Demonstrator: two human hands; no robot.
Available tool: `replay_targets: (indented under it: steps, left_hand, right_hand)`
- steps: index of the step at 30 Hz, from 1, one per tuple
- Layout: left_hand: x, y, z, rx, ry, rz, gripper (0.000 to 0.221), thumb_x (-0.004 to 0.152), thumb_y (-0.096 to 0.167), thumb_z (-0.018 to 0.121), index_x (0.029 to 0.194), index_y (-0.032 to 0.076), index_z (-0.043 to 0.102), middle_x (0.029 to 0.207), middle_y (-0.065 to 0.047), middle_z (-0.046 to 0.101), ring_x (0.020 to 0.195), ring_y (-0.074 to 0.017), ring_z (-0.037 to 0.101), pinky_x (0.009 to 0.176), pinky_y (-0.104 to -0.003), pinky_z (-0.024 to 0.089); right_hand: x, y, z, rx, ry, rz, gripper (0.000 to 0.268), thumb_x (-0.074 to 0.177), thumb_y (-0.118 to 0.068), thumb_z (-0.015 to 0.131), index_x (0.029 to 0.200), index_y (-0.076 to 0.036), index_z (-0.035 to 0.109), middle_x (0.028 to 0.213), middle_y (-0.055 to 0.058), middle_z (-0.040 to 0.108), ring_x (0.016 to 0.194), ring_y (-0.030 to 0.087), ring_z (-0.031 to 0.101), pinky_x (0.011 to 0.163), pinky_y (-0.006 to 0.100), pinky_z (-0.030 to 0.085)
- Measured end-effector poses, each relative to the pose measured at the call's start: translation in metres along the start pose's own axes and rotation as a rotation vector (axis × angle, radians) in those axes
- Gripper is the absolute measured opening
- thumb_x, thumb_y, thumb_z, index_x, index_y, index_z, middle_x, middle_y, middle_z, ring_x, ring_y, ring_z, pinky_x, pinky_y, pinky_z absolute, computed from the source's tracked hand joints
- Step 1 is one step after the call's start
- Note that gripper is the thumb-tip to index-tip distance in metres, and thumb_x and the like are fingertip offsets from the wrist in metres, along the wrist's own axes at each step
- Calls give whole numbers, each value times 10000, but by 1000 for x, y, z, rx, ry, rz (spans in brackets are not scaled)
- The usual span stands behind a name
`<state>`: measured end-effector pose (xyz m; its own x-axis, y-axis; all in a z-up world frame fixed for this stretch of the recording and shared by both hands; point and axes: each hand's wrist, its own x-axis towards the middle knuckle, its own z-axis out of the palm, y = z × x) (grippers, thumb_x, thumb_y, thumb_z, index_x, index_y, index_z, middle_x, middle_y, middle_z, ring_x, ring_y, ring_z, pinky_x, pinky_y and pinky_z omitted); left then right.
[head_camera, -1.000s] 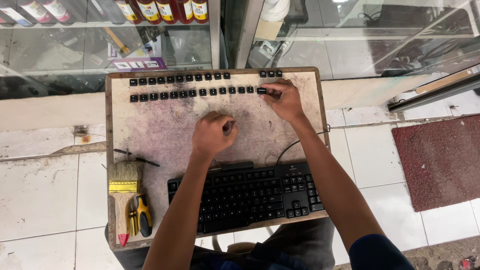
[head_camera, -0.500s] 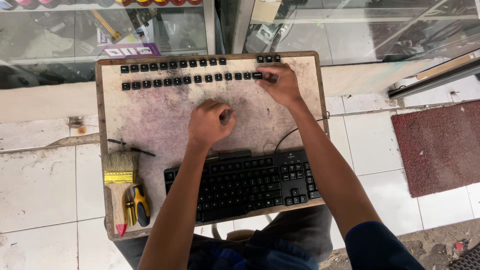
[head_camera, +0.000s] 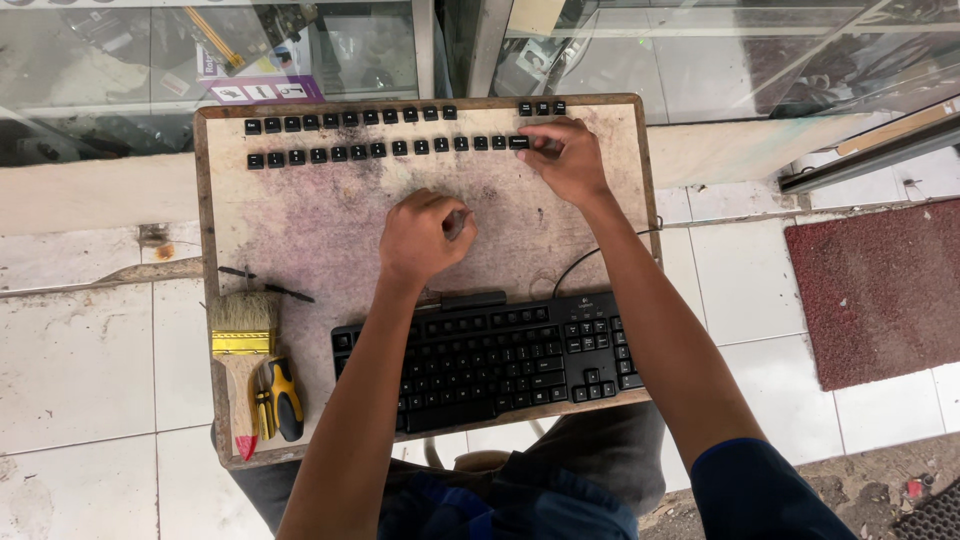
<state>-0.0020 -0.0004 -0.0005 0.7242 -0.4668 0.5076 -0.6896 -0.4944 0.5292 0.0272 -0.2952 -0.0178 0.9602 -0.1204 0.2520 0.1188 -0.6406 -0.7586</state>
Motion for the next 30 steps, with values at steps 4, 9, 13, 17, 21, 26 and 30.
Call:
replay_targets:
  steps: [4, 9, 13, 17, 21, 26, 30]
  left_hand:
    - [1, 0, -1, 11, -2, -4, 91, 910, 216, 811, 899, 126, 805, 628, -15, 645, 643, -184, 685, 591, -336, 628]
    - [0, 2, -2, 20, -10, -18, 101, 917, 220, 804, 907, 119, 807, 632, -17, 654, 646, -184, 693, 589, -340, 632]
    - [0, 1, -2, 4, -22, -23, 114, 942, 221, 790, 919, 111, 805, 643, -20, 659, 656, -188, 699, 591, -356, 637]
    - [0, 0, -1, -8, -34, -30, 109, 950, 215, 782, 925, 111, 802, 646, -24, 652, 666, -198, 700, 585, -367, 638]
    - [1, 2, -3, -5, -47, -31, 124, 962, 224, 774, 932, 106, 797, 657, -24, 660, 676, -196, 706, 586, -364, 642]
    - [-1, -5, 6, 15, -37, -34, 115, 930, 251, 789, 906, 138, 800, 638, -5, 651, 650, -177, 691, 582, -342, 636]
    - [-4, -6, 9, 7, -31, -11, 142, 948, 254, 779, 911, 119, 803, 630, -18, 639, 640, -190, 684, 575, -364, 634]
  right_hand:
    - [0, 1, 1, 28, 5, 6, 387, 806, -215, 935, 1177, -284, 852, 921, -27, 701, 844, 129, 550, 824, 266, 529]
    - [-2, -1, 1, 18, 2, 22, 374, 820, -216, 926, 1179, -289, 852, 923, -25, 700, 853, 129, 560, 836, 271, 539]
    - [-2, -4, 0, 41, 12, 11, 386, 825, -187, 927, 1193, -274, 851, 917, -15, 702, 845, 132, 559, 828, 276, 533]
    - [-1, 1, 2, 24, 21, -2, 423, 802, -212, 935, 1207, -296, 848, 912, -15, 694, 840, 134, 553, 821, 273, 536]
    - [-2, 1, 3, 19, 29, -4, 407, 801, -209, 935, 1190, -296, 854, 905, -23, 700, 826, 128, 553, 820, 271, 537]
    - [-12, -26, -4, 94, 55, 19, 387, 834, -201, 933, 1206, -270, 851, 907, 1, 706, 819, 124, 551, 784, 275, 532]
    - [-5, -28, -22, 150, 246, 84, 267, 922, -181, 886, 1181, -232, 845, 892, 8, 691, 784, 93, 601, 726, 197, 532]
